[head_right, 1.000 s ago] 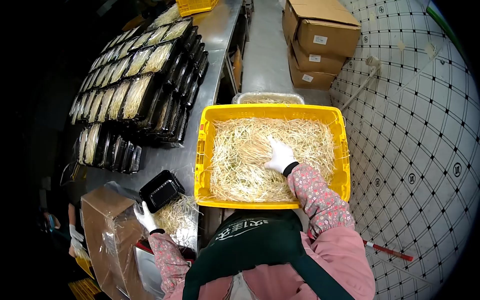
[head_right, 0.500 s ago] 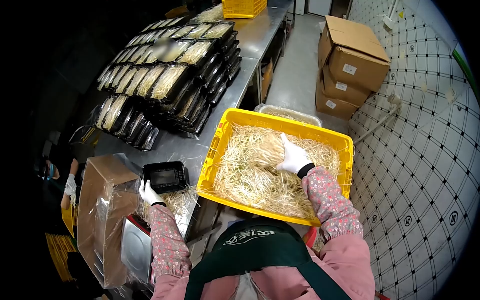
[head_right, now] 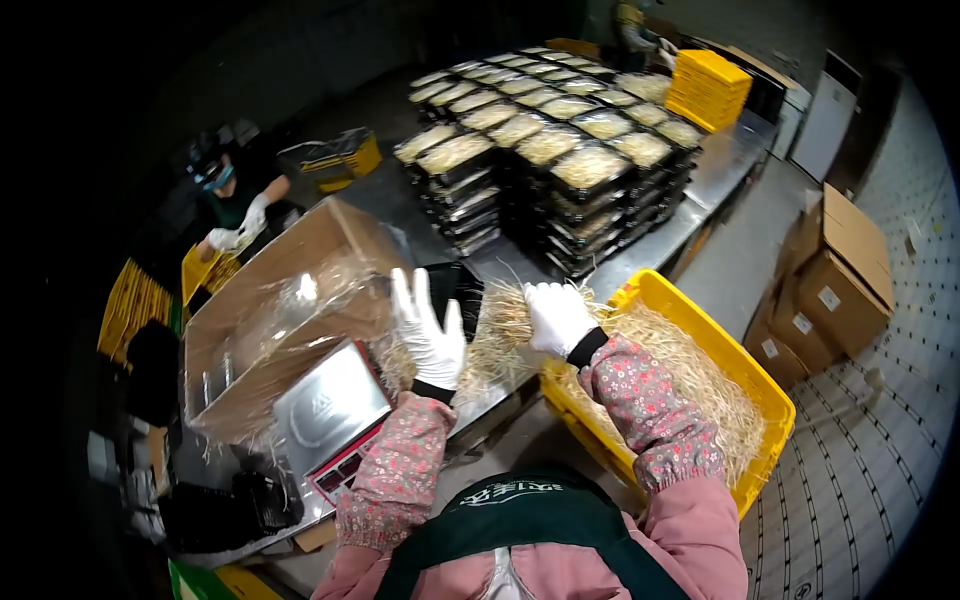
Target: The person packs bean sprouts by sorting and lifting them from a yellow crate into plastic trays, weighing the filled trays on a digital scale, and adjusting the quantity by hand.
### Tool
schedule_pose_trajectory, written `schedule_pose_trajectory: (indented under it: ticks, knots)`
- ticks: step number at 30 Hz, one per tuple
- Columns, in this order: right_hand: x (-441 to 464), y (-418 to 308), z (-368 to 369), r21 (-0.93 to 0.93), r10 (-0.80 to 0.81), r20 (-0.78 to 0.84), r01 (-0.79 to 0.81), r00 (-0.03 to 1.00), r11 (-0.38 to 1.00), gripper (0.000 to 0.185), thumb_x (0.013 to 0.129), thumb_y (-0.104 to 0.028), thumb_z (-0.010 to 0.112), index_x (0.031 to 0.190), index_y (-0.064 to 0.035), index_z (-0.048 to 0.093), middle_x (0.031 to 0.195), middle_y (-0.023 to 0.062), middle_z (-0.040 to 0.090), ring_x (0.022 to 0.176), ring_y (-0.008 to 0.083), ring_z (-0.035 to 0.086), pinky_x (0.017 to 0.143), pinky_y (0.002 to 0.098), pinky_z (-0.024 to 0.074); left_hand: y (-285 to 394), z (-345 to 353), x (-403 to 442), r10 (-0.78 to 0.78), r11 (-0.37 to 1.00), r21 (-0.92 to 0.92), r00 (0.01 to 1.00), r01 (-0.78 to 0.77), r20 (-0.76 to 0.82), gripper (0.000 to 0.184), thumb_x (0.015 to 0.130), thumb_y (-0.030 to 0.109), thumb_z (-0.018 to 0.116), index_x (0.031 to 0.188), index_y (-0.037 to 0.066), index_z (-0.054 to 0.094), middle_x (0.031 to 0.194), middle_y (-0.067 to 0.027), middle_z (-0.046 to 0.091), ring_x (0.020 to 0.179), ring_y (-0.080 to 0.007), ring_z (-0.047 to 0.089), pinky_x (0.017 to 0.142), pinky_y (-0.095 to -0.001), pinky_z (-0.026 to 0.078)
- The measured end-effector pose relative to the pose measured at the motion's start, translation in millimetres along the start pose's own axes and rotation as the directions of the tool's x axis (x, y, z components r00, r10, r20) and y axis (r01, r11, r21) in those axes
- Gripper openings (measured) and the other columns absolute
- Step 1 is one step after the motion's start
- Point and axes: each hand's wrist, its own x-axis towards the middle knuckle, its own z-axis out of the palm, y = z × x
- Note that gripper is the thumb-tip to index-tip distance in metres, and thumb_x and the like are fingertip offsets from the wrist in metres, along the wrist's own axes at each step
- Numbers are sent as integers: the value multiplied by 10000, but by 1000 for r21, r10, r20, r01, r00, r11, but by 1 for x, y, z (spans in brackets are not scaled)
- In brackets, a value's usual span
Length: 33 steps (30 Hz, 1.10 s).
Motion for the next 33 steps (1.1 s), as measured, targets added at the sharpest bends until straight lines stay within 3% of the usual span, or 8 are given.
schedule_pose_trajectory:
  ticks: [4, 11, 14, 16, 21, 26, 30, 33]
  knots:
    - [80, -118, 33, 10, -266, -26, 266, 964, 964, 408, 643, -216, 728, 977, -15, 609, 894, 150, 647, 883, 335, 653, 787, 433, 504, -38, -61, -24, -190, 962, 253, 923, 106, 334, 606, 961, 228, 593, 1524, 80, 423, 1628, -225, 265, 1468, -426, 290, 1170, -549, 282]
    - [142, -290, 84, 197, -634, 34, 616, 773, 762, 606, 583, -184, 752, 1134, 20, 604, 935, 172, 678, 899, 347, 671, 795, 424, 531, -188, -167, -109, -624, 600, -501, 757, 624, 194, 481, 1066, 189, 488, 1491, -28, 430, 1507, -189, 487, 1401, -299, 439, 1182, -389, 301]
    - [155, -328, 127, 259, -704, 52, 671, 708, 694, 614, 574, -228, 805, 1106, 11, 614, 923, 184, 680, 873, 354, 683, 792, 432, 546, -244, -198, -145, -697, 662, -163, 681, 732, 226, 592, 1050, 298, 523, 1521, -26, 368, 1520, -246, 443, 1422, -375, 401, 1203, -421, 266]
    - [160, -344, 140, 292, -720, 156, 665, 676, 688, 674, 540, -267, 845, 1110, 10, 614, 926, 182, 676, 883, 353, 682, 782, 429, 549, -260, -219, -145, -488, 793, 472, 865, 384, 116, 732, 966, 284, 607, 1552, -26, 298, 1593, -257, 326, 1483, -425, 290, 1224, -456, 223]
    - [146, -363, 190, 545, -600, 2, 502, 800, 671, 568, 654, -305, 780, 1126, -26, 633, 1020, 169, 694, 954, 378, 674, 856, 451, 537, -252, -233, -115, -350, 916, 349, 815, 196, 462, 695, 943, 305, 604, 1524, -1, 376, 1562, -224, 398, 1439, -409, 372, 1206, -466, 284]
    - [160, -329, 194, 734, -694, 111, 412, 712, 540, 924, 624, -432, 872, 1372, -14, 525, 1295, 235, 594, 1247, 392, 549, 1081, 428, 433, -261, -223, -121, -357, 907, 373, 828, 197, 432, 643, 959, 323, 584, 1507, 30, 420, 1524, -218, 445, 1407, -388, 415, 1192, -470, 301]
    - [176, -292, 119, 234, -643, 359, 602, 676, 764, 887, 616, -499, 866, 1341, -53, 615, 1320, 217, 541, 1208, 373, 540, 1028, 398, 448, -255, -215, -121, -323, 854, 509, 877, 108, 355, 562, 985, 300, 558, 1478, 46, 471, 1480, -216, 483, 1367, -394, 445, 1144, -491, 338]
    - [190, -274, 130, 246, -576, 477, 528, 664, 813, 767, 601, -509, 859, 1235, -104, 711, 1182, 210, 640, 1130, 354, 593, 953, 403, 489, -248, -207, -119, -360, 844, 515, 871, 152, 333, 566, 989, 312, 551, 1481, 46, 464, 1483, -211, 481, 1367, -400, 442, 1142, -494, 338]
